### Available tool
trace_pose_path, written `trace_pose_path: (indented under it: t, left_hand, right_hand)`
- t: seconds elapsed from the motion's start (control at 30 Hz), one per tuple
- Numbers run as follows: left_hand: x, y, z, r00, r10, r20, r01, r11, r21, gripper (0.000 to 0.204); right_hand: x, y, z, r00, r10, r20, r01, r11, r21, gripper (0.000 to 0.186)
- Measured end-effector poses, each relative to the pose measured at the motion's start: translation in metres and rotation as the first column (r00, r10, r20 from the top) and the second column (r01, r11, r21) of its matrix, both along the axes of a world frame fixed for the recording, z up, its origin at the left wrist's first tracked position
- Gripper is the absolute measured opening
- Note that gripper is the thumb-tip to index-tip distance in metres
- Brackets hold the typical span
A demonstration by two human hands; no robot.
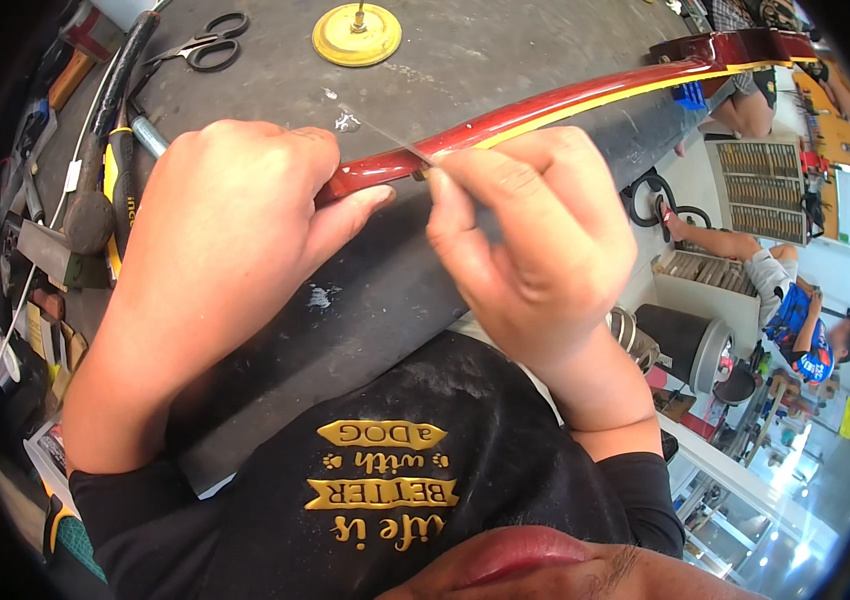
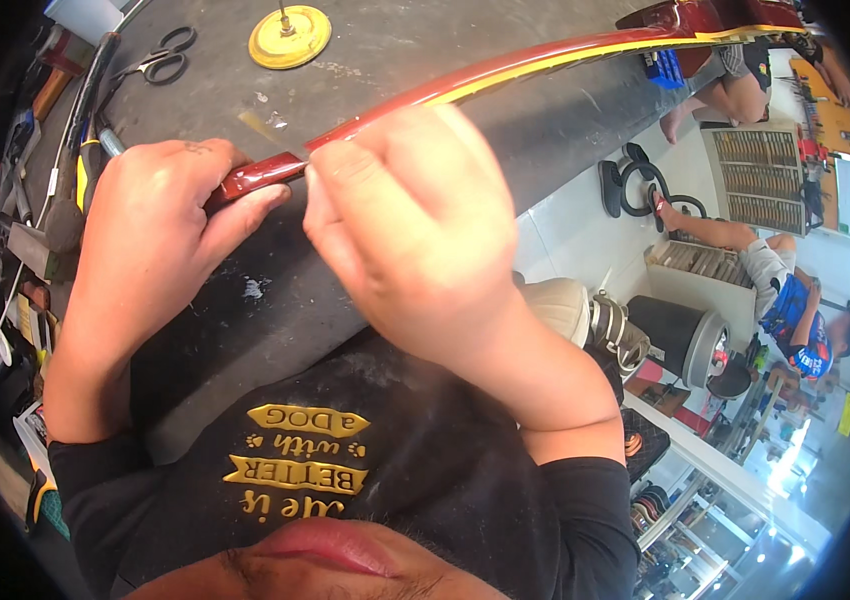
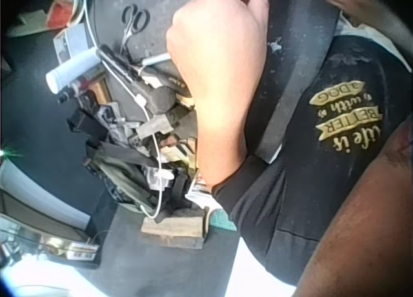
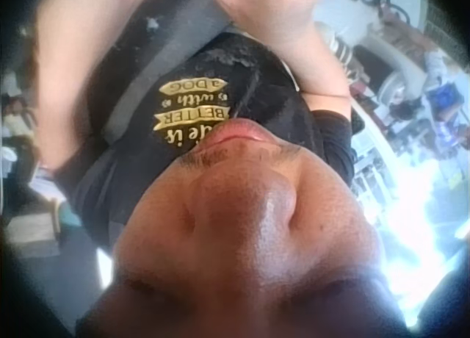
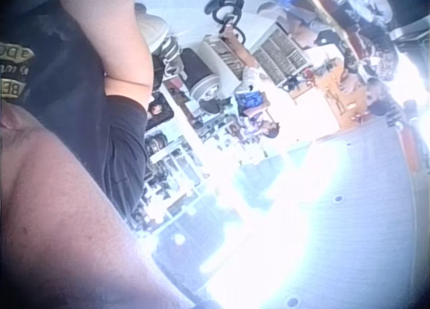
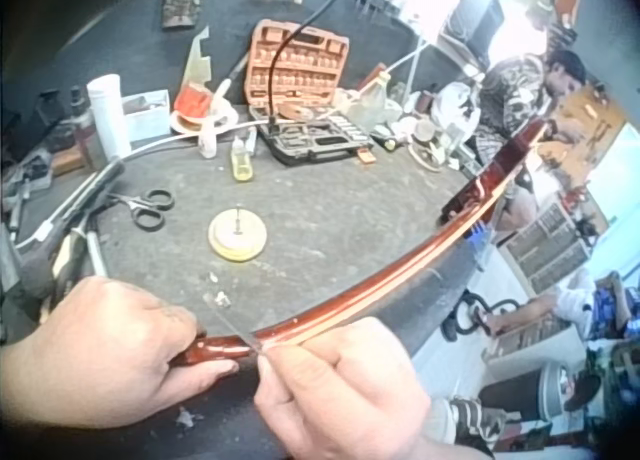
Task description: The person applies adhesive and polishes the neck of a guitar using a sanding block and a cloth.
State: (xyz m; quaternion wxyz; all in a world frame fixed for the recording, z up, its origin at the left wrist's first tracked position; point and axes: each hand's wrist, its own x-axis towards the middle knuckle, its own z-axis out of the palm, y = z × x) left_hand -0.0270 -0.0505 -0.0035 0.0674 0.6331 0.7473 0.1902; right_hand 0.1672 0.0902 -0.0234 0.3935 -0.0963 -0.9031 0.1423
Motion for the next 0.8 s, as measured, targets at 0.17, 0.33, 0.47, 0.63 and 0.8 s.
trace_pose_path:
  t: [0.17,0.33,0.47,0.63,0.8]
  left_hand:
    - [-0.003,0.001,-0.001,0.999,-0.03,-0.023,0.031,0.999,0.023,0.039]
    - [-0.001,0.0,0.0,1.0,-0.006,-0.009,0.006,1.0,0.012,0.039]
    - [-0.002,0.002,-0.001,1.0,-0.021,-0.02,0.021,0.999,0.025,0.038]
    - [0.001,0.0,0.001,1.0,0.003,-0.003,-0.003,1.0,-0.007,0.037]
    - [-0.002,0.002,0.0,1.0,-0.017,-0.019,0.017,1.0,-0.008,0.036]
  right_hand:
    - [0.002,0.005,-0.001,0.999,-0.038,0.0,0.038,0.999,0.007,0.024]
    - [0.001,-0.006,0.001,1.0,0.019,-0.005,-0.019,0.999,-0.045,0.026]
    - [0.005,0.004,-0.003,0.998,-0.068,-0.014,0.068,0.998,-0.01,0.024]
    - [0.0,-0.003,-0.005,0.998,0.054,-0.022,-0.055,0.998,-0.044,0.024]
    - [0.001,0.003,-0.009,0.997,-0.01,-0.072,0.009,1.0,-0.015,0.037]
